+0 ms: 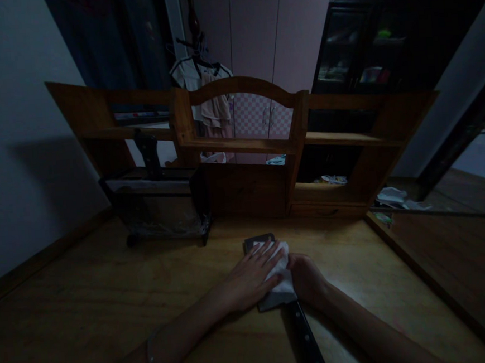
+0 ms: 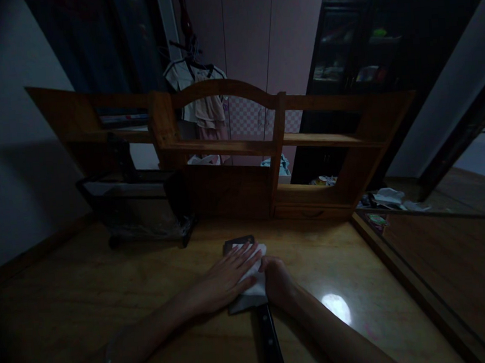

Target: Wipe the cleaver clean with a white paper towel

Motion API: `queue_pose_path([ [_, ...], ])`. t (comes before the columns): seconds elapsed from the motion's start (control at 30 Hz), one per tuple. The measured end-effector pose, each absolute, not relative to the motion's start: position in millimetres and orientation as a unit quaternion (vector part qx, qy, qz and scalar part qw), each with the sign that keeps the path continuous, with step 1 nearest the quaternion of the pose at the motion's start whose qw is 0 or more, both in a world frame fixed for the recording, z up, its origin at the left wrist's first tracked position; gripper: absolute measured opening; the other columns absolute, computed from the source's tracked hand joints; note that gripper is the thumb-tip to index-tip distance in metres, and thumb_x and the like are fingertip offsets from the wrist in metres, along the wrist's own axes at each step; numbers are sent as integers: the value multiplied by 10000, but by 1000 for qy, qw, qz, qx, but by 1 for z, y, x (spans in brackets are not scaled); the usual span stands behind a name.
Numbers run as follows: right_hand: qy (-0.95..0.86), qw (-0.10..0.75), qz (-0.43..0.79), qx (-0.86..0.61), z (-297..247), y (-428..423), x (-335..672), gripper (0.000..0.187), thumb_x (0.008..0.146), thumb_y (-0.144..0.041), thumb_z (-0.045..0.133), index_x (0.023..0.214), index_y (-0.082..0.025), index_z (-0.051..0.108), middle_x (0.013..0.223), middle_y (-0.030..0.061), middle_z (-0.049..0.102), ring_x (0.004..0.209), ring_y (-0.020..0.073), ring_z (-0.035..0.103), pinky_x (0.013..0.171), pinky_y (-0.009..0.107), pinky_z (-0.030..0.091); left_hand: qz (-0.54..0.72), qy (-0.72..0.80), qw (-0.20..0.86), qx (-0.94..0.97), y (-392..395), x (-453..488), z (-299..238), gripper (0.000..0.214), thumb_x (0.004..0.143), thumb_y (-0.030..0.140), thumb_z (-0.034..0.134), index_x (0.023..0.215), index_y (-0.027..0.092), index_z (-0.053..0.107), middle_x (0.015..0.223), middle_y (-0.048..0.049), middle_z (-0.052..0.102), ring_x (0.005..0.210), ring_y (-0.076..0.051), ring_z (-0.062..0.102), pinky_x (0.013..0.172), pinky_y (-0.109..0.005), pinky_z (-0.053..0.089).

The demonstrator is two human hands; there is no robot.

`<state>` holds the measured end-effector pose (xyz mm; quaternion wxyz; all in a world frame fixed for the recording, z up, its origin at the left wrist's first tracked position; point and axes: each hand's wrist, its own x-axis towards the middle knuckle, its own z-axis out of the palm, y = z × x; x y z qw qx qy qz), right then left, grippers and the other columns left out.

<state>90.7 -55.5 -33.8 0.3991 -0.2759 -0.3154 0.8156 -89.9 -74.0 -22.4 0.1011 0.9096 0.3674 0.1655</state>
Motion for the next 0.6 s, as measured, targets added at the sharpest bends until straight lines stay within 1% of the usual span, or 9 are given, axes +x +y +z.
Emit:
queue_pose_path([
  [0.13, -305, 389, 826, -271, -32, -55, 89, 147, 491, -173, 500, 625, -206, 550, 617, 46, 617, 678, 227, 596, 566, 297, 444, 187, 425, 92, 881, -61, -95, -34, 583, 1041, 518, 228, 1576, 333, 89, 1637, 6, 98, 1508, -211, 83, 1230, -450, 117],
  [0.3, -305, 396, 829, -251, -34, -53, 86, 157, 490, -151, 485, 621, -205, 553, 641, 37, 631, 670, 197, 583, 547, 262, 408, 205, 484, 84, 846, -47, -102, -47, 600, 1034, 541, 228, 1576, 313, 110, 1639, -17, 88, 1508, -228, 73, 1219, -470, 153],
  [0.47, -311, 398, 826, -252, -30, -55, 85, 140, 496, -151, 498, 614, -193, 561, 616, 38, 616, 647, 194, 581, 549, 263, 418, 209, 475, 88, 850, -46, -104, -47, 621, 1029, 547, 250, 1579, 307, 87, 1639, -31, 72, 1507, -233, 52, 1219, -469, 155],
  [0.6, -330, 413, 806, -266, -30, -56, 87, 181, 496, -154, 499, 643, -174, 604, 648, 40, 623, 628, 178, 573, 579, 267, 448, 196, 445, 89, 869, -55, -102, -36, 672, 1013, 567, 304, 1580, 301, 62, 1639, -34, 56, 1508, -245, 31, 1225, -481, 133],
])
